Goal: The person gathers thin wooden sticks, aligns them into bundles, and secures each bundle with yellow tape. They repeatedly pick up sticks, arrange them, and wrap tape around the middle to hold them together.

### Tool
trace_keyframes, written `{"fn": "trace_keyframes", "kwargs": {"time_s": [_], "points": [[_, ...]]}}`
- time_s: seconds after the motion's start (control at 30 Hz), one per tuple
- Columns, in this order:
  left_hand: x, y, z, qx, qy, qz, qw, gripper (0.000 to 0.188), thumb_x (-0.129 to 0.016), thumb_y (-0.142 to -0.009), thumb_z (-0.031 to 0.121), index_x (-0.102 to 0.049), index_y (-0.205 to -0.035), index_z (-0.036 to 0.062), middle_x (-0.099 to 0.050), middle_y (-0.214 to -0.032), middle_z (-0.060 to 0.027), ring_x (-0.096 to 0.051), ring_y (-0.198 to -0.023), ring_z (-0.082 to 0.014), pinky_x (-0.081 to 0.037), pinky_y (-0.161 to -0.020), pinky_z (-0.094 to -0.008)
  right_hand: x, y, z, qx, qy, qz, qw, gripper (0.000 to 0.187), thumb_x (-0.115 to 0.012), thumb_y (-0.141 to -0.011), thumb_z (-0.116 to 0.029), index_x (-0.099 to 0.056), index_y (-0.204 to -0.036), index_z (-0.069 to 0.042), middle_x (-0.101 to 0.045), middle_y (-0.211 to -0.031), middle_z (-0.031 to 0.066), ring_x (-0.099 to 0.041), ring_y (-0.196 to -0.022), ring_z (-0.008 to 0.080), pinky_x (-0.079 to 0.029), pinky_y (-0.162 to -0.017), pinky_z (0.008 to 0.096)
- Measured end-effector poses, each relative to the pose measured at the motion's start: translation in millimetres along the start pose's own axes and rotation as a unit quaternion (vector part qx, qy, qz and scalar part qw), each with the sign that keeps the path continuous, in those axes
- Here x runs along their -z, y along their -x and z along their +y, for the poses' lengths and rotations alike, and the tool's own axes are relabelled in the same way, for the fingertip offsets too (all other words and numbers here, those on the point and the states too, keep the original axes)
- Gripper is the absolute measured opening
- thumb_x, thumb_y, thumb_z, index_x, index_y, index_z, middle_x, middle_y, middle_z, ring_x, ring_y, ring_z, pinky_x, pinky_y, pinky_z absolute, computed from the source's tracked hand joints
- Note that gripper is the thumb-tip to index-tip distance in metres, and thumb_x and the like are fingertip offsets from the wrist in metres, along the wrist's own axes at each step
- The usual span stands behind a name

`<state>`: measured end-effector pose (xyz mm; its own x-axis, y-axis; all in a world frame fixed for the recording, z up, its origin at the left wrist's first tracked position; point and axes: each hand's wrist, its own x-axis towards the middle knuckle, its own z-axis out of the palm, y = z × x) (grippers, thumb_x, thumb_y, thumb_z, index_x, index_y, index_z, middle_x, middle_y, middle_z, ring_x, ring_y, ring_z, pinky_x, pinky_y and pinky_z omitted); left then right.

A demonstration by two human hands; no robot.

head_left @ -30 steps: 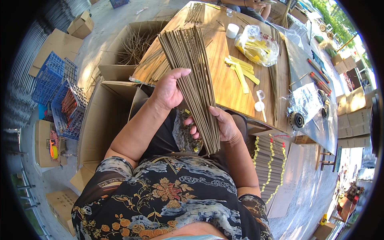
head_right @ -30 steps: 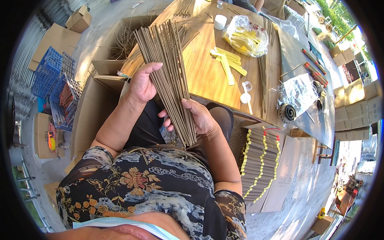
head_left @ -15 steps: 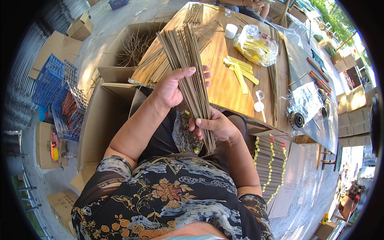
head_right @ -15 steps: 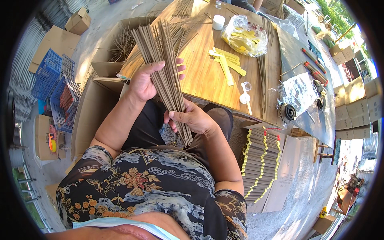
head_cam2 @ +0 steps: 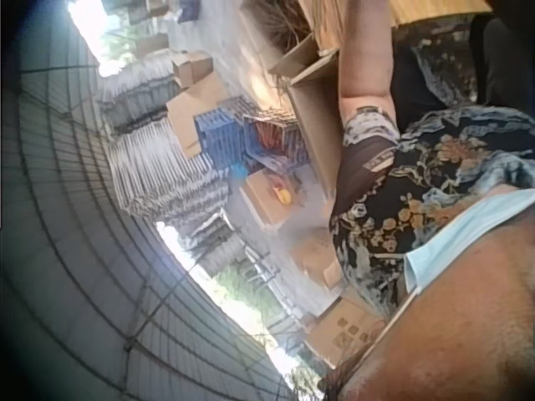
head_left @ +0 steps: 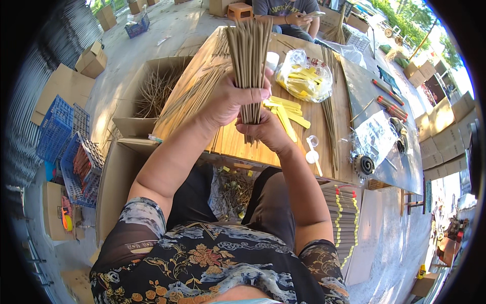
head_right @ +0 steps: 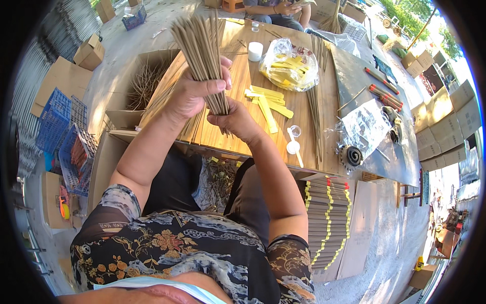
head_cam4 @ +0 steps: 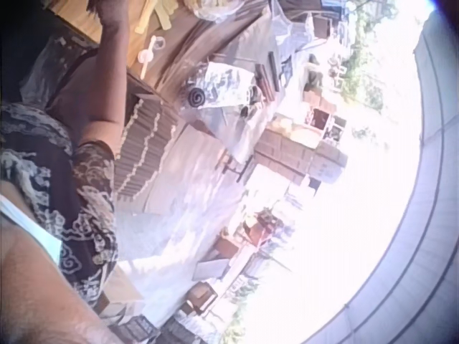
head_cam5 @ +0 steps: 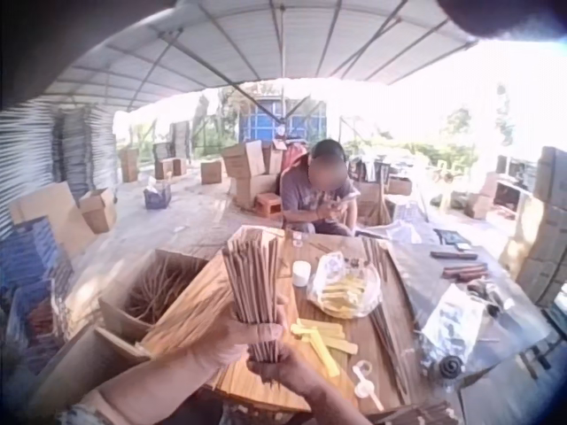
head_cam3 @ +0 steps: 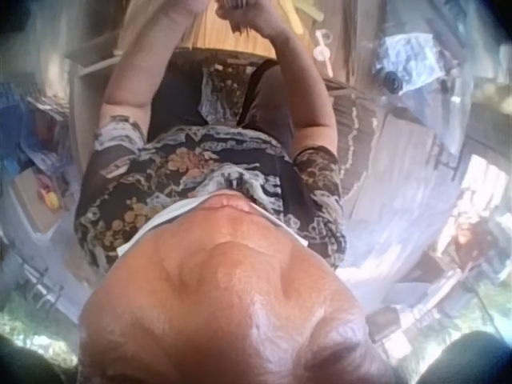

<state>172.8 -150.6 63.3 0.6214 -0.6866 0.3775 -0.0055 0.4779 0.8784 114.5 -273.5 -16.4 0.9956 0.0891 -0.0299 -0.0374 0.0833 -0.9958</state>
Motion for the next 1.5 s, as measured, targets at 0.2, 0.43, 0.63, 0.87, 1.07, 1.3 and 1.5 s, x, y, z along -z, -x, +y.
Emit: {"fn": "trace_keyframes", "kwargs": {"time_s": [0.2, 0.43, 0.63, 0.87, 1.07, 1.3, 1.5], "points": [[11.4, -1.5, -23.1, 0.050, -0.005, 0.003, 0.999, 0.030, -0.066, -0.071, 0.005, -0.055, -0.098, 0.0020, -0.057, -0.077, -0.0026, -0.056, -0.076, -0.0124, -0.045, -0.073, -0.0278, 5.2, -9.3, 18.6, 0.024, -0.002, -0.003, 1.000, 0.025, -0.067, -0.074, -0.008, -0.057, -0.095, -0.001, -0.057, -0.085, 0.0024, -0.054, -0.081, 0.0115, -0.044, -0.075, 0.0258], [16.0, -0.6, -36.1, 0.071, -0.015, -0.010, 0.997, 0.013, -0.065, -0.077, 0.011, -0.056, -0.084, 0.0043, -0.056, -0.071, -0.0021, -0.055, -0.066, -0.0121, -0.047, -0.063, -0.0259, 7.7, -15.1, 46.3, 0.017, 0.020, 0.016, 1.000, 0.025, -0.065, -0.076, -0.011, -0.056, -0.098, -0.002, -0.057, -0.074, 0.0012, -0.054, -0.068, 0.0118, -0.045, -0.062, 0.0281], [13.9, -2.5, -35.3, -0.010, 0.056, 0.126, 0.990, 0.010, -0.063, -0.080, 0.013, -0.055, -0.081, 0.0054, -0.054, -0.067, -0.0029, -0.053, -0.059, -0.0125, -0.045, -0.056, -0.0260, -26.0, 6.5, 30.3, 0.097, 0.234, 0.203, 0.946, 0.033, -0.066, -0.077, -0.019, -0.048, -0.099, -0.002, -0.052, -0.063, 0.0071, -0.050, -0.055, 0.0140, -0.042, -0.050, 0.0317], [11.7, 20.1, -4.1, 0.103, 0.191, 0.056, 0.975, 0.014, -0.062, -0.081, 0.017, -0.053, -0.082, 0.0068, -0.052, -0.068, -0.0023, -0.051, -0.058, -0.0115, -0.044, -0.056, -0.0258, -56.0, 51.3, 16.8, 0.018, -0.147, 0.019, 0.989, 0.019, -0.059, -0.083, -0.018, -0.045, -0.086, -0.005, -0.048, -0.063, 0.0022, -0.045, -0.048, 0.0099, -0.038, -0.044, 0.0240], [8.9, 41.6, -20.0, 0.098, 0.091, 0.174, 0.976, 0.017, -0.063, -0.081, 0.020, -0.050, -0.080, 0.0094, -0.050, -0.063, 0.0006, -0.049, -0.053, -0.0078, -0.041, -0.050, -0.0221, -66.0, 67.9, 26.9, -0.010, 0.043, 0.071, 0.997, 0.020, -0.056, -0.086, -0.023, -0.045, -0.086, -0.006, -0.048, -0.062, 0.0005, -0.043, -0.044, 0.0092, -0.037, -0.039, 0.0221], [20.6, 54.1, -24.8, 0.147, 0.258, 0.110, 0.949, 0.015, -0.063, -0.081, 0.021, -0.053, -0.079, 0.0107, -0.051, -0.058, 0.0006, -0.048, -0.047, -0.0091, -0.042, -0.045, -0.0240, -73.9, 81.4, 15.3, -0.122, -0.179, -0.069, 0.974, 0.013, -0.053, -0.087, -0.017, -0.048, -0.084, -0.005, -0.047, -0.060, 0.0010, -0.046, -0.045, 0.0086, -0.040, -0.042, 0.0217], [25.7, 57.8, -36.2, 0.121, 0.168, 0.201, 0.957, 0.017, -0.063, -0.081, 0.020, -0.051, -0.074, 0.0099, -0.051, -0.058, 0.0008, -0.049, -0.046, -0.0090, -0.042, -0.044, -0.0237, -81.4, 66.4, 41.9, -0.059, 0.150, 0.103, 0.981, 0.023, -0.053, -0.087, -0.025, -0.047, -0.076, -0.005, -0.046, -0.055, 0.0003, -0.045, -0.042, 0.0107, -0.038, -0.041, 0.0227]]}}
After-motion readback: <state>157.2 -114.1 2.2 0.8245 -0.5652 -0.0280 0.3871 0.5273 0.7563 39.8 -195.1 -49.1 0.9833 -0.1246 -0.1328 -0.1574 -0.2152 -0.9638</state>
